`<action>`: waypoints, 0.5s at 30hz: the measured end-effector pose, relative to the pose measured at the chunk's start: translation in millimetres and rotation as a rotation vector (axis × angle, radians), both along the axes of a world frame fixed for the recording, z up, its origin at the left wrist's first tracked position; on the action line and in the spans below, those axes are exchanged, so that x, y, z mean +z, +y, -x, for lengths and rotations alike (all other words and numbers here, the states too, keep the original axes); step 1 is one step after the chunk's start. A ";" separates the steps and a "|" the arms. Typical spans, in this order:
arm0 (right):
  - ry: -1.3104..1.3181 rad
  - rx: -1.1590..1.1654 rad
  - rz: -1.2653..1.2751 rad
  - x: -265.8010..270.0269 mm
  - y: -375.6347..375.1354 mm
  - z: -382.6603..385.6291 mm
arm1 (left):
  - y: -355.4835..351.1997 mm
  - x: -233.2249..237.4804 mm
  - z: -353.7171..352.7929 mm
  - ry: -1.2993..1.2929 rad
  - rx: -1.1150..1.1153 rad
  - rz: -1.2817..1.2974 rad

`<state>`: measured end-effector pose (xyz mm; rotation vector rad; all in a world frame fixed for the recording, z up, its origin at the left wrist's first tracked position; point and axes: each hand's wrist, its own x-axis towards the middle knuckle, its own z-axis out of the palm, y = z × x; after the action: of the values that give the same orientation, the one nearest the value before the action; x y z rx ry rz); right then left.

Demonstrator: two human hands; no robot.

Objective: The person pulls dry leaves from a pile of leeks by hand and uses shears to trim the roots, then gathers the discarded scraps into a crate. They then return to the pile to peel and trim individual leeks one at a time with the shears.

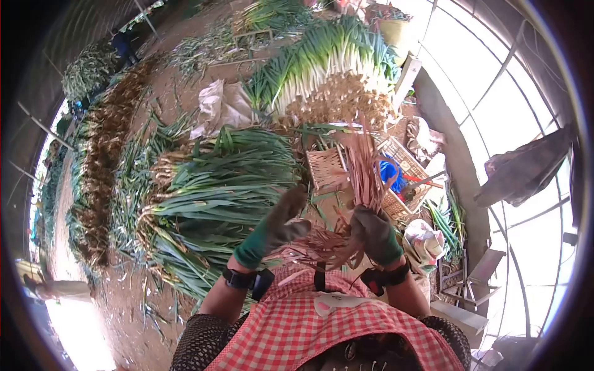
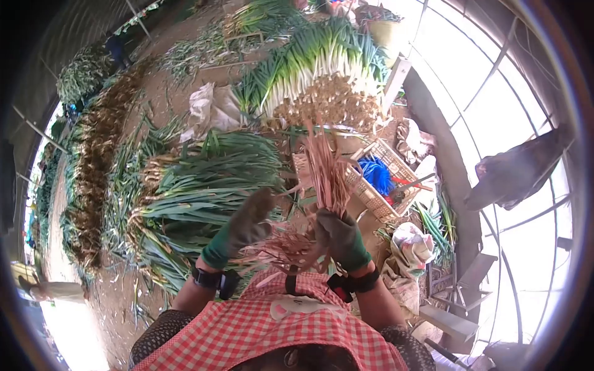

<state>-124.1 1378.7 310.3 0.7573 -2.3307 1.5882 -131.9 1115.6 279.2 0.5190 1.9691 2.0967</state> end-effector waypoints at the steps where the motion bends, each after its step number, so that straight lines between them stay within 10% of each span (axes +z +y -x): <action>1: -0.035 0.022 -0.020 15.3 -2.0 4.4 | 18.2 -0.6 -0.2 0.091 -0.091 -0.021; 6: -0.836 0.162 1.058 39.7 -8.3 37.0 | 112.7 46.1 3.1 0.057 -0.160 -0.098; 10: -0.697 0.066 0.743 62.8 13.8 53.7 | 122.0 67.1 33.0 -0.498 -0.370 0.023; 11: -0.289 0.037 0.388 39.9 30.0 68.3 | 131.7 61.2 37.2 -0.372 -0.304 0.018; 13: -0.466 0.019 0.333 50.2 65.1 83.6 | 147.6 54.8 47.8 -0.359 -0.227 -0.284; 15: -0.672 0.228 0.885 52.9 68.2 85.3 | 159.9 63.3 61.4 -0.272 -0.057 -0.344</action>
<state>-209.5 1446.9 363.2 0.2872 -1.5216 2.9835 -193.2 1275.5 342.5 0.3196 1.4413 2.3383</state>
